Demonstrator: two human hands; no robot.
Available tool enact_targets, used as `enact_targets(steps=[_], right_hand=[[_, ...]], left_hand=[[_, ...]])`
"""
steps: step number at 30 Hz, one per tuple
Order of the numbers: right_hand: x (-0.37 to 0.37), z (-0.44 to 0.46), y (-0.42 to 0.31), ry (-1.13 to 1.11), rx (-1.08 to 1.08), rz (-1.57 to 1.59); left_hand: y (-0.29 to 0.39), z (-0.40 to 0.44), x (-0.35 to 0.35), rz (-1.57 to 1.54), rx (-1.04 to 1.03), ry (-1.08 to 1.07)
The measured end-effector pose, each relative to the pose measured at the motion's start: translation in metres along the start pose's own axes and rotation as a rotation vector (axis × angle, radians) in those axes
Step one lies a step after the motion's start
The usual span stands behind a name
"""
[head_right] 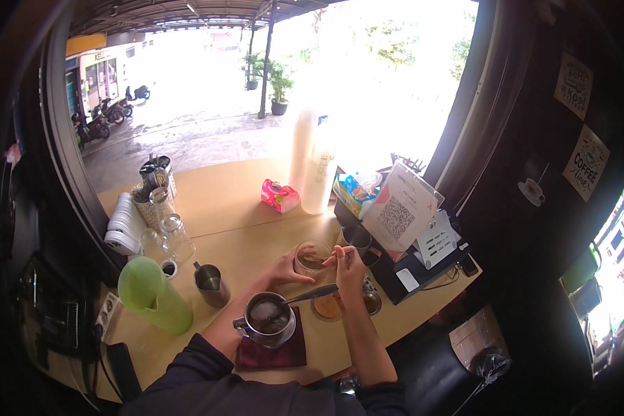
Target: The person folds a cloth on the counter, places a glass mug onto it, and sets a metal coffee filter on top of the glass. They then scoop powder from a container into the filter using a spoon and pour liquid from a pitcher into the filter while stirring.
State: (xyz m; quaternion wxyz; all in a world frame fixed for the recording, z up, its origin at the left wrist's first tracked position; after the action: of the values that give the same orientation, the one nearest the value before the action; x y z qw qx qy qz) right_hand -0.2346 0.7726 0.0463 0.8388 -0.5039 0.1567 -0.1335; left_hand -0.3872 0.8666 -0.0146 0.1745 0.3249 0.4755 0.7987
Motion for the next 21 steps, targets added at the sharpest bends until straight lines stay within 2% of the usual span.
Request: enact_targets(steps=[8, 12, 15, 17, 21], right_hand=[[0.003, -0.005, -0.007, 0.016, 0.053, -0.097], [0.008, -0.013, 0.000, 0.019, 0.078, -0.038], [0.010, -0.021, 0.000, 0.044, 0.093, 0.038], [0.012, -0.026, -0.003, 0.064, 0.057, 0.124], [0.017, -0.033, -0.001, 0.063, 0.006, 0.232]], left_hand=[[0.003, 0.001, 0.000, 0.012, 0.006, -0.011], [0.001, 0.001, 0.000, 0.048, 0.010, -0.010], [0.000, 0.001, 0.000, -0.010, -0.077, 0.019], [0.001, -0.001, 0.004, -0.223, -0.081, 0.068], [-0.003, 0.000, 0.015, -0.257, -0.205, 0.102]])
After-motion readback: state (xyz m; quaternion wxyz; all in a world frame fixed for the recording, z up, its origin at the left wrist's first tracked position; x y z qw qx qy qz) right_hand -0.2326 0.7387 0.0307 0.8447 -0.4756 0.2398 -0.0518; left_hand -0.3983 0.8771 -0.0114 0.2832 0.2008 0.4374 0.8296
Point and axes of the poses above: each hand's wrist, its own z-axis towards the middle knuckle, its own x-axis out of the back of the hand, y = z × x, the point moved 5 cm from there along z, towards the middle knuckle, and after that the axes turned 6 degrees about z, right-handed, at the moved point
